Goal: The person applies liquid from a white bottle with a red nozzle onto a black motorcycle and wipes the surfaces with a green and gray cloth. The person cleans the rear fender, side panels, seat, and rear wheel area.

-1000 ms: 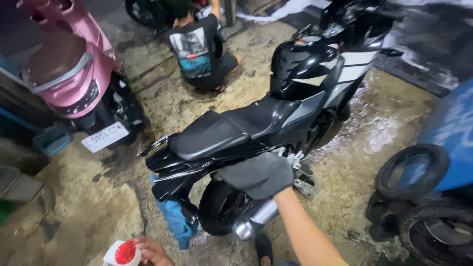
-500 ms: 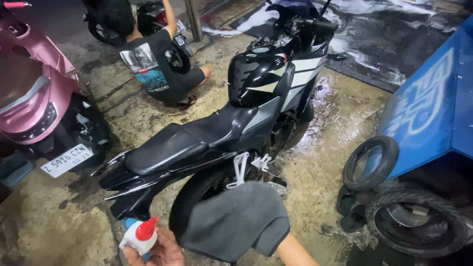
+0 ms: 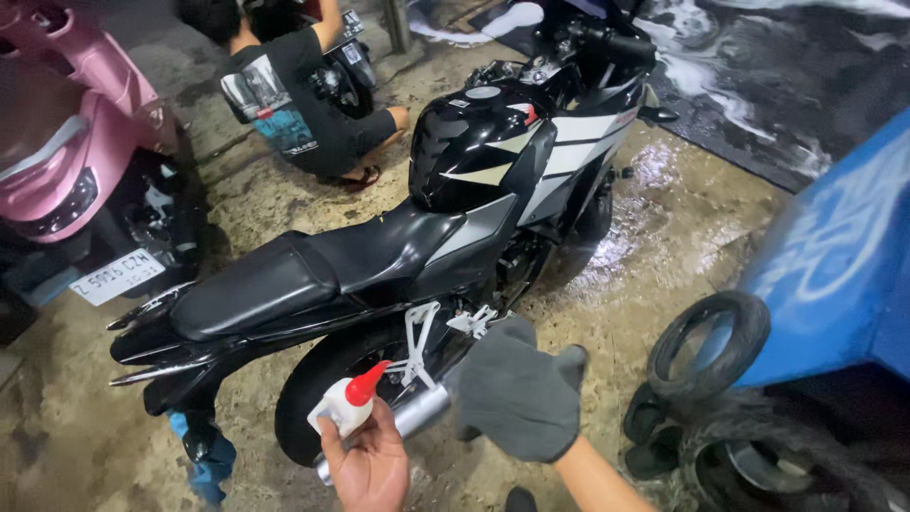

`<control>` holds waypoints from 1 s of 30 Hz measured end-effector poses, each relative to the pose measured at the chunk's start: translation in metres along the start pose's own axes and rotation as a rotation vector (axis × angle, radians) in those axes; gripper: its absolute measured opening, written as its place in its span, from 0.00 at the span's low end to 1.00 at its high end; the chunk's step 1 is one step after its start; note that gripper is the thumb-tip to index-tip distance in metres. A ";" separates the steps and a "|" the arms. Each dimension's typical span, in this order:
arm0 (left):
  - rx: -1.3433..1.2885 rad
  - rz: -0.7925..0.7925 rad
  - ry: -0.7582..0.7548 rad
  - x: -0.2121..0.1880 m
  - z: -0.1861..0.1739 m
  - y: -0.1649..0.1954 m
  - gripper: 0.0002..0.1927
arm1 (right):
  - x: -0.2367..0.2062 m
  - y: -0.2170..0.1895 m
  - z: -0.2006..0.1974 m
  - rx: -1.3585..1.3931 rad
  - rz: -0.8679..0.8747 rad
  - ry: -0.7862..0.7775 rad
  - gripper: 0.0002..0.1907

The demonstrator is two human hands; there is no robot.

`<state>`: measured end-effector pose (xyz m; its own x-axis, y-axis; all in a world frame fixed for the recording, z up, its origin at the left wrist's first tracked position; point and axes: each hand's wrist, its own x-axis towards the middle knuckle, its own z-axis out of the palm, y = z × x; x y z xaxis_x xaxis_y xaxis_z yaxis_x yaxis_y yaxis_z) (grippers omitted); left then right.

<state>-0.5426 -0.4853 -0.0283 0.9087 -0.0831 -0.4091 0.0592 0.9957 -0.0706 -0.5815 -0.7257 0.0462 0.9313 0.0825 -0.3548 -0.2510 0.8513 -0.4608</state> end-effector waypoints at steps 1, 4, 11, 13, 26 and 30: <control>0.063 0.062 0.022 0.002 0.000 -0.006 0.20 | 0.000 -0.009 -0.008 0.004 -0.013 0.011 0.16; 0.098 0.099 0.098 0.016 0.000 -0.018 0.21 | 0.005 -0.023 -0.024 0.041 -0.054 0.036 0.18; 0.266 0.179 0.143 0.073 0.005 -0.038 0.19 | 0.005 -0.047 -0.031 0.170 -0.118 0.008 0.23; 0.262 0.165 0.135 0.087 0.013 -0.054 0.19 | 0.002 -0.060 -0.028 0.173 -0.135 -0.025 0.24; 0.311 0.138 0.071 0.127 0.026 -0.158 0.19 | 0.067 -0.155 -0.076 0.235 -0.112 -0.056 0.32; 0.281 0.240 0.121 0.141 0.006 -0.196 0.22 | 0.100 -0.192 -0.137 0.149 -0.011 0.054 0.31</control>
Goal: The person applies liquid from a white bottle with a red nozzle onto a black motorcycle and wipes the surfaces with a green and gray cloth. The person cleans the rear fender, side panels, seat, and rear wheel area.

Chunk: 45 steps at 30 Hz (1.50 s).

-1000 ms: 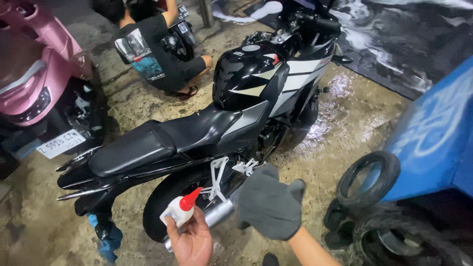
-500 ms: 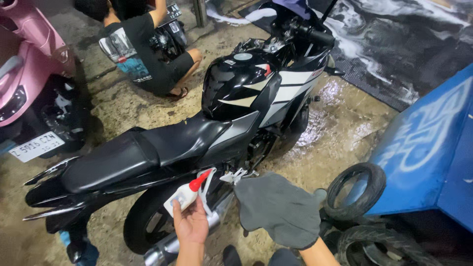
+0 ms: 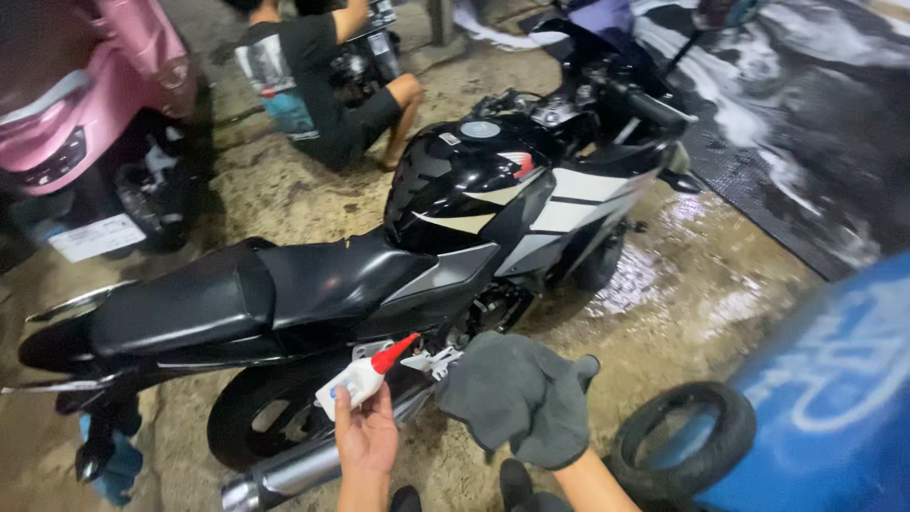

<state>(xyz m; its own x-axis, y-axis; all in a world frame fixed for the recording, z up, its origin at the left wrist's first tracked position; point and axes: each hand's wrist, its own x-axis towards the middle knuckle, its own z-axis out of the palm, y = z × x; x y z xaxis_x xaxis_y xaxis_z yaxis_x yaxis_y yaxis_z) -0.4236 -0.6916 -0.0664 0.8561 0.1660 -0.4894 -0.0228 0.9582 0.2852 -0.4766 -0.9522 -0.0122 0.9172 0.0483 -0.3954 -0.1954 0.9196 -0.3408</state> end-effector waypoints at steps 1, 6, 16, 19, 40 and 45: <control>-0.005 0.018 0.004 0.003 -0.002 -0.008 0.22 | 0.008 -0.010 -0.015 0.003 0.020 -0.035 0.34; 0.039 0.149 0.088 0.027 -0.019 -0.034 0.22 | 0.048 -0.040 -0.080 -0.017 0.073 -0.100 0.38; 0.249 0.435 0.189 0.150 -0.075 -0.041 0.17 | 0.154 0.007 -0.125 -0.010 0.134 -0.242 0.39; 0.329 0.574 0.205 0.187 -0.095 -0.059 0.15 | 0.200 0.037 -0.143 -0.062 0.125 -0.232 0.40; 0.934 1.223 -0.253 0.261 -0.188 -0.098 0.19 | 0.443 0.149 -0.292 -1.632 -1.426 0.104 0.52; 0.776 1.268 -0.431 0.270 -0.199 -0.106 0.18 | 0.452 0.133 -0.287 -1.568 -1.806 0.179 0.58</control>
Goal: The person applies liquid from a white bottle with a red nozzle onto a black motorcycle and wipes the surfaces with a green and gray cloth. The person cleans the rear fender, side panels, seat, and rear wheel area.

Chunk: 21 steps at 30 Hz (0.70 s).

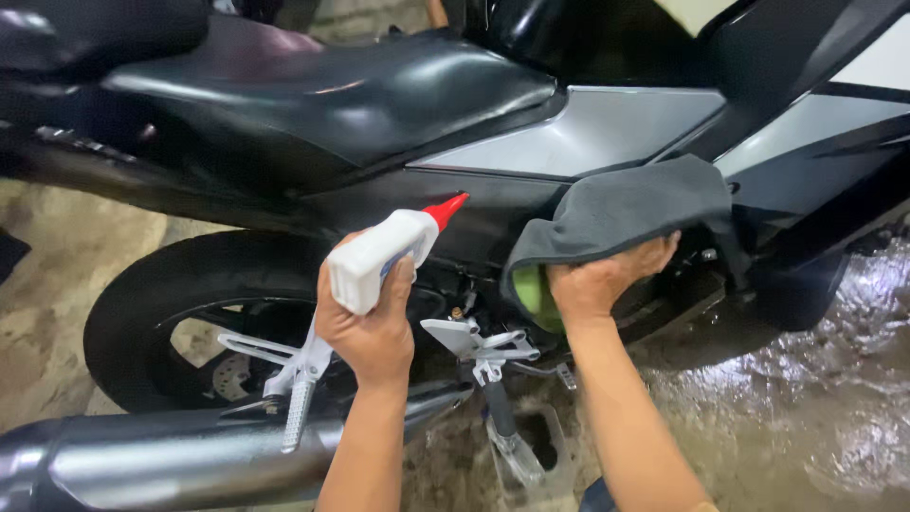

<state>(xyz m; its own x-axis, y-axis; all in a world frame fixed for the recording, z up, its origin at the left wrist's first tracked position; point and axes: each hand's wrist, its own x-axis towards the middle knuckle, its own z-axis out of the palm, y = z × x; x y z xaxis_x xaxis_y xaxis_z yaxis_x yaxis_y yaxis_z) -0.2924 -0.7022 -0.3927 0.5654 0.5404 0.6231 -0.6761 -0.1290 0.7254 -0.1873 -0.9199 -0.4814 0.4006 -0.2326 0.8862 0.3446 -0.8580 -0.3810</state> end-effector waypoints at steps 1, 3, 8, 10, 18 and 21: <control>-0.049 0.001 -0.004 0.001 0.001 0.001 0.18 | 0.006 -0.002 0.001 -0.010 -0.042 -0.027 0.55; 0.043 0.056 0.013 0.005 0.003 0.010 0.18 | 0.019 -0.009 0.001 -0.036 -0.118 -0.090 0.50; 0.177 0.240 -0.063 0.022 0.008 0.032 0.17 | 0.031 -0.022 -0.001 -0.020 -0.076 -0.241 0.55; 0.181 0.265 -0.086 0.022 0.008 0.033 0.18 | 0.026 -0.019 -0.003 0.001 -0.067 -0.263 0.55; -0.602 -0.293 0.424 0.015 -0.016 -0.001 0.16 | 0.004 -0.061 0.032 -0.020 -0.256 -0.365 0.43; -0.834 -0.458 0.566 0.012 -0.050 -0.007 0.18 | 0.007 -0.112 0.060 -0.067 -0.467 -0.522 0.39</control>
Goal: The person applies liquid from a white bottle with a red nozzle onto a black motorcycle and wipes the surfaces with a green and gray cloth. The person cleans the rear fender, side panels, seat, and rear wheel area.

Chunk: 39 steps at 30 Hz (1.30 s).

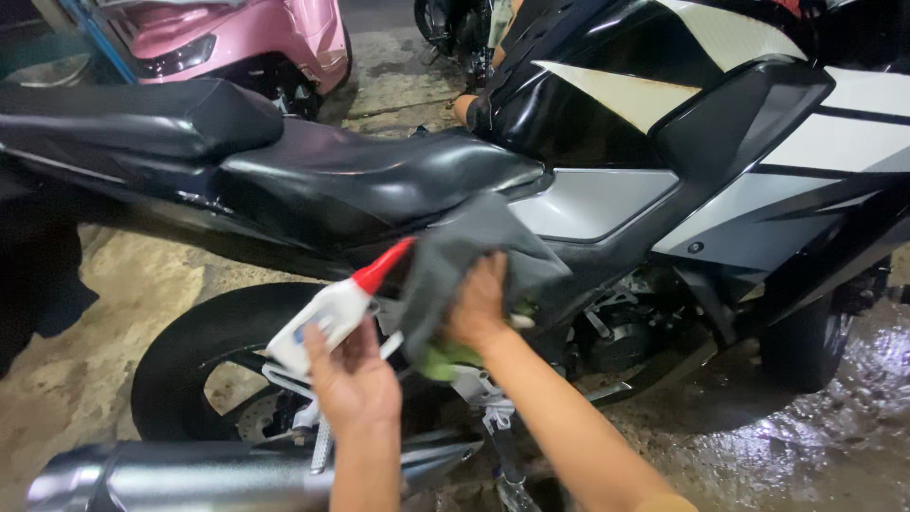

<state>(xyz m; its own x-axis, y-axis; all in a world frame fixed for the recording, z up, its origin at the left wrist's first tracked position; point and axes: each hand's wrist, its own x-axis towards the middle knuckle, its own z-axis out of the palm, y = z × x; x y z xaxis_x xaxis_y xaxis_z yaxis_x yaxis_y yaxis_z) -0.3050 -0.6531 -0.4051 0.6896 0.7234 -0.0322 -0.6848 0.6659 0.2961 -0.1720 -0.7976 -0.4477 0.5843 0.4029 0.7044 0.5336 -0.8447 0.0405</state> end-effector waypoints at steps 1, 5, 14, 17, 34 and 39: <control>-0.049 -0.044 0.049 0.004 -0.008 0.011 0.19 | 0.010 -0.010 0.002 0.046 -0.016 0.086 0.38; -0.141 -0.050 0.098 0.020 -0.038 0.059 0.21 | 0.003 0.014 -0.009 0.211 -0.015 0.234 0.36; -0.498 -0.128 0.125 0.017 -0.067 0.117 0.30 | -0.008 0.006 -0.012 0.147 0.239 0.111 0.33; -0.586 -0.298 -0.026 0.018 -0.056 0.107 0.33 | 0.038 -0.044 0.019 0.366 -0.221 0.229 0.28; -0.433 -0.291 0.040 0.047 -0.082 0.082 0.31 | 0.046 -0.015 0.021 0.207 -0.434 0.119 0.23; -0.531 -0.306 0.028 0.047 -0.076 0.071 0.28 | 0.010 0.051 -0.001 0.251 -0.596 0.287 0.24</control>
<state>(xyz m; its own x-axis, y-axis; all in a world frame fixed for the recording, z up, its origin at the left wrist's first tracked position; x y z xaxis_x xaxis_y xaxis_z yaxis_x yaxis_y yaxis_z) -0.3392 -0.5582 -0.4582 0.8719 0.4850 -0.0674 -0.4856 0.8388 -0.2462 -0.1395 -0.8372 -0.4376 -0.0166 0.6337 0.7734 0.8578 -0.3884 0.3367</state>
